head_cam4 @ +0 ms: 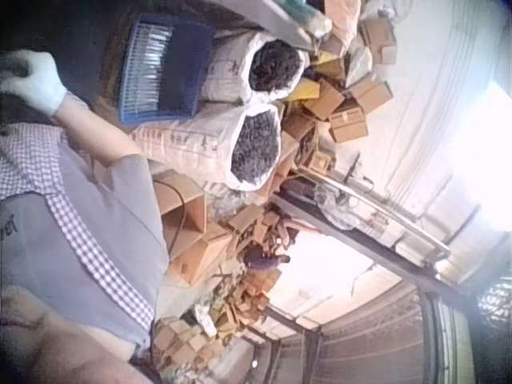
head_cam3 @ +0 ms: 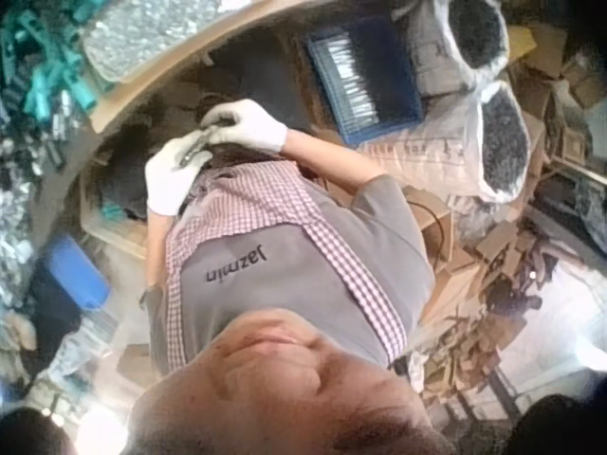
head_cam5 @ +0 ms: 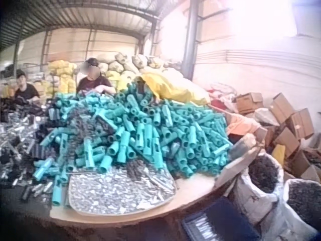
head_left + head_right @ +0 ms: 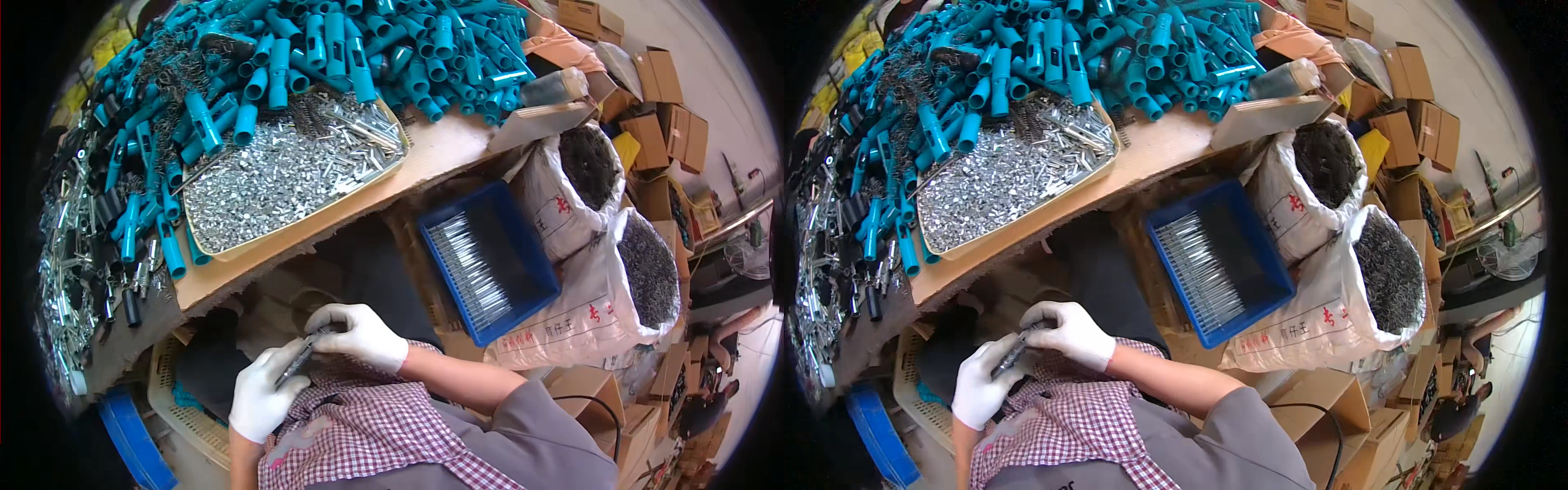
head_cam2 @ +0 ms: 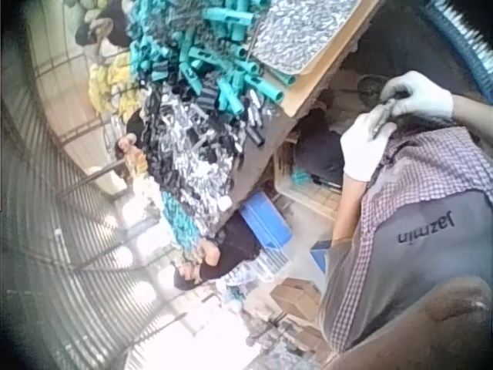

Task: The person assembles tools by inserting metal parts, pins, and springs into plastic handles and tubes by hand, then places the assembled tools into a basket.

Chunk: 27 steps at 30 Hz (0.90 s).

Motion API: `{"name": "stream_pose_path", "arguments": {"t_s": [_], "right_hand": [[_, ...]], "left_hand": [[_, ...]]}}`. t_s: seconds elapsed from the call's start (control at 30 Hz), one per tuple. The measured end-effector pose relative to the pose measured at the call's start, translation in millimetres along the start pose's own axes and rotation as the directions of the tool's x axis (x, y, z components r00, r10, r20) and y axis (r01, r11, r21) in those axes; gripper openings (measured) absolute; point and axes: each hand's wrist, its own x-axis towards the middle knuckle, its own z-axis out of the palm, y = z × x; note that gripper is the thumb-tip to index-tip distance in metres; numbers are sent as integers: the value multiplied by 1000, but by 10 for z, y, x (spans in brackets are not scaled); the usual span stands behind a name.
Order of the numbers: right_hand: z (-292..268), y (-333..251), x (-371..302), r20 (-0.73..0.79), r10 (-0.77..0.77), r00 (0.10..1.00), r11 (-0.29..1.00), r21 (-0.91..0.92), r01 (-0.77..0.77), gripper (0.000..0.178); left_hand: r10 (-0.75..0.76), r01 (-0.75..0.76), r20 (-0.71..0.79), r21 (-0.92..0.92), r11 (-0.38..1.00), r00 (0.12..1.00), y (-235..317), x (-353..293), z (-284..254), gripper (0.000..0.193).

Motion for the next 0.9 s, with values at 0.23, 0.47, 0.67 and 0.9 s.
{"name": "stream_pose_path", "arguments": {"t_s": [0.23,0.47,0.67,0.9], "right_hand": [[-224,8,-15,194,-17,981,937,-339,83,39],[-451,-403,133,50,-198,979,796,-575,190,27],[-902,-901,131,-376,-293,879,918,-368,149,17],[-2360,-164,-177,-551,-312,774,727,-663,-179,17]], "left_hand": [[136,-122,-88,147,982,987,-34,60,121,34],[170,-128,-246,176,976,954,-150,-59,274,26],[89,-57,-291,118,991,953,-142,-66,181,29],[-81,83,-372,-9,997,925,-188,-139,218,27]]}}
